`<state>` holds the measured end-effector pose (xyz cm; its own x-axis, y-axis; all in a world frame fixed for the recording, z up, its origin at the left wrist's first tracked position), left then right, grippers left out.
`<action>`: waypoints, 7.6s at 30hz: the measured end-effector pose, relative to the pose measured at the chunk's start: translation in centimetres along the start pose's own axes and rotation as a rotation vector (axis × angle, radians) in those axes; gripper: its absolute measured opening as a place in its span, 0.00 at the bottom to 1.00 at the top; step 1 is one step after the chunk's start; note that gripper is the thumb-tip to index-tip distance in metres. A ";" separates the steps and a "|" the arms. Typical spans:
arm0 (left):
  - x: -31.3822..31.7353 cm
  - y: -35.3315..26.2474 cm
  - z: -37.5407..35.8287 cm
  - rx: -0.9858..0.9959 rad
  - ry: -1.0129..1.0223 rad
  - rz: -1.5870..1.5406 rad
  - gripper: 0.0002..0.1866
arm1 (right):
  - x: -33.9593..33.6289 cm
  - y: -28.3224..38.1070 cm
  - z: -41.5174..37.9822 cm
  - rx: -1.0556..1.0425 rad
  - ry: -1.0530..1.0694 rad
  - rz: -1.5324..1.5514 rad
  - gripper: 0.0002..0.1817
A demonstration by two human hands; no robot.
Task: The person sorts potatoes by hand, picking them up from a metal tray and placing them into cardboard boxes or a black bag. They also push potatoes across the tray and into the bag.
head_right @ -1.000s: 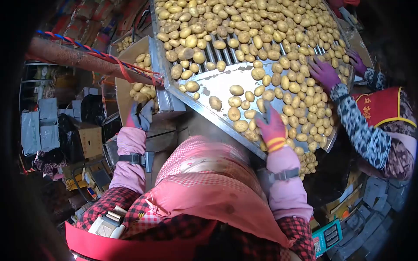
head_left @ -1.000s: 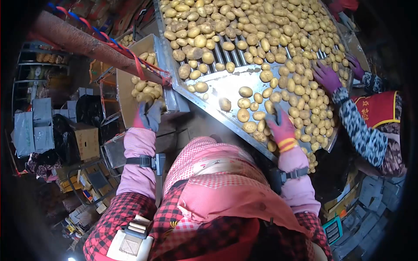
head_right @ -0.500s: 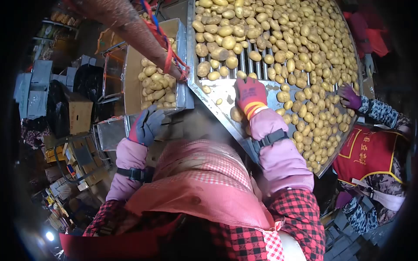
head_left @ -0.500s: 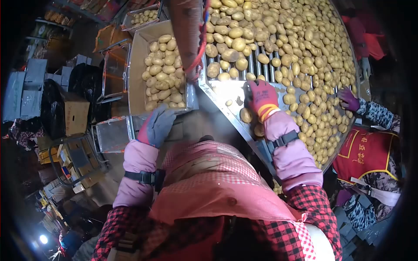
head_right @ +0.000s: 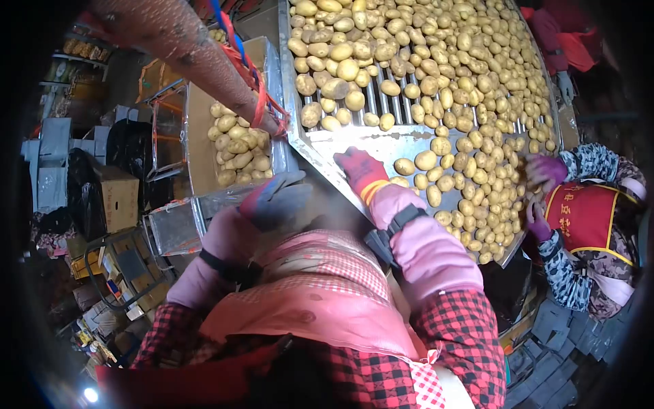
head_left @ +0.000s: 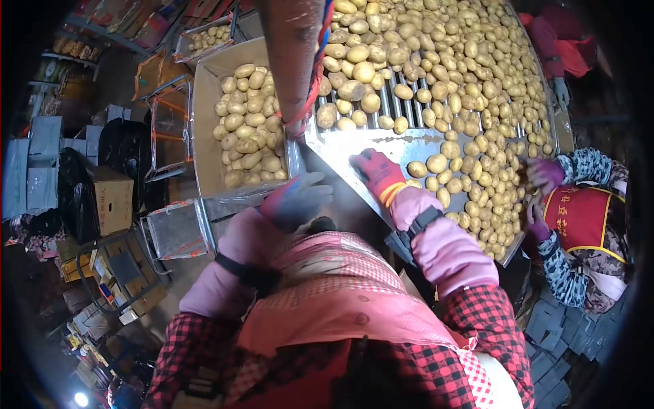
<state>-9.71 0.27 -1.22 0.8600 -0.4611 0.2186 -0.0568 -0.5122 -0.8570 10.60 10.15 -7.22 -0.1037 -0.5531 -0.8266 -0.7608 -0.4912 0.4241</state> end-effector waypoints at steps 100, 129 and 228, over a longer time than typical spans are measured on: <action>10.7 -2.1 17.5 0.684 0.135 1.525 0.29 | 14.1 -13.5 -43.6 1.394 -0.364 0.070 0.44; 29.1 -6.1 30.4 1.119 0.062 1.662 0.35 | 14.7 -4.9 -58.7 1.446 -1.474 0.559 0.24; 1.2 -4.5 16.0 0.501 -0.607 1.420 0.30 | -1.8 -22.4 -24.7 0.543 -0.632 0.380 0.13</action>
<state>-0.29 13.59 -4.59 0.3316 0.0689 -0.9409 -0.8793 0.3841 -0.2818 43.68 5.50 -6.13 -0.6185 -0.0631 -0.7832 -0.7838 0.1212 0.6091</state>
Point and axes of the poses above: each hand's wrist, its own z-axis towards the middle knuckle, its own x-axis out of the palm, y = z × x, the point moved 4 cm from there along z, towards the middle knuckle, and after that the axes turned 4 degrees about y, right-handed, at the moved point
